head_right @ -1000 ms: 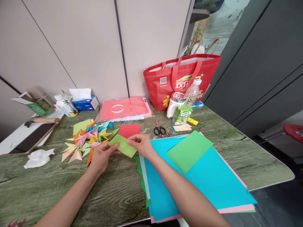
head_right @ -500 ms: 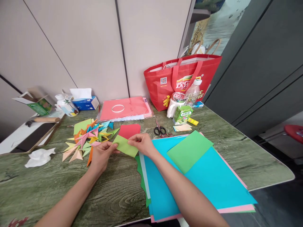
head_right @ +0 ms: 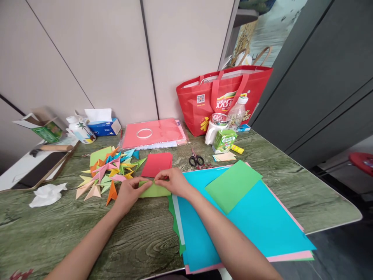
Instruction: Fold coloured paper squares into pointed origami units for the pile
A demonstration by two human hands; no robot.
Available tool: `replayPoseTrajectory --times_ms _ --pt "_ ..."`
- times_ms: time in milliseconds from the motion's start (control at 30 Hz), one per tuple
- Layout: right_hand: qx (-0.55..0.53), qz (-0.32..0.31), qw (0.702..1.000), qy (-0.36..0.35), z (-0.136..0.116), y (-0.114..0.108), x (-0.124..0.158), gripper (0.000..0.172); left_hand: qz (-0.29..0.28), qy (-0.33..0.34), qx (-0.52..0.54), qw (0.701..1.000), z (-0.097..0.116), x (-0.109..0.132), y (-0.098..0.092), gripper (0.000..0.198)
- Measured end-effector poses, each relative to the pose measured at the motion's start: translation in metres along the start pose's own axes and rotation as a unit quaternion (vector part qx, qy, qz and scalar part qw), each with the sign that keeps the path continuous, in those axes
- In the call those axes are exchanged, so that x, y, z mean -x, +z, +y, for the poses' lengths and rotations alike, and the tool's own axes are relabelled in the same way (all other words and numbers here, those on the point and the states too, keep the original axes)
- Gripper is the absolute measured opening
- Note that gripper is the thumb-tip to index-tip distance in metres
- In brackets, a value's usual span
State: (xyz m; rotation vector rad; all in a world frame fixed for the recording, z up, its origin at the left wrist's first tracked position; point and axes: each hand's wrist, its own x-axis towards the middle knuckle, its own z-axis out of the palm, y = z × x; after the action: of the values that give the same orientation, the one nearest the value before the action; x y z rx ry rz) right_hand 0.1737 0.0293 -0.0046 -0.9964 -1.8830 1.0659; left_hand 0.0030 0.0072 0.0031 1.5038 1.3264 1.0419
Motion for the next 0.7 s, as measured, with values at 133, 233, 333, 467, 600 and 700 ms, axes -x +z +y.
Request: replayPoseTrajectory --times_ms 133,233,333,467,600,700 --pt "-0.022 0.044 0.999 0.001 -0.0029 0.0023 -0.0004 0.017 0.023 0.003 0.047 0.999 -0.0031 0.0008 -0.0008 0.016" --pt "-0.079 0.072 0.994 0.024 -0.0049 0.0037 -0.0005 0.043 0.052 0.006 0.098 0.994 -0.0082 0.001 -0.0015 0.016" --pt "-0.155 0.049 0.985 0.053 -0.0054 0.0047 -0.0004 0.063 0.098 0.022 0.12 0.988 -0.0095 0.0012 -0.0017 0.013" --pt "-0.206 0.039 0.976 0.062 -0.0052 0.006 -0.0009 0.056 0.127 0.01 0.152 0.98 -0.0059 0.0009 -0.0008 0.014" --pt "-0.234 0.022 0.97 0.067 -0.006 0.006 -0.002 0.044 0.141 0.002 0.192 0.971 -0.0056 0.0001 -0.0003 0.014" --pt "-0.241 0.02 0.967 0.077 -0.0053 0.0057 -0.0026 0.041 0.144 0.006 0.201 0.969 -0.007 -0.0002 -0.0002 0.012"
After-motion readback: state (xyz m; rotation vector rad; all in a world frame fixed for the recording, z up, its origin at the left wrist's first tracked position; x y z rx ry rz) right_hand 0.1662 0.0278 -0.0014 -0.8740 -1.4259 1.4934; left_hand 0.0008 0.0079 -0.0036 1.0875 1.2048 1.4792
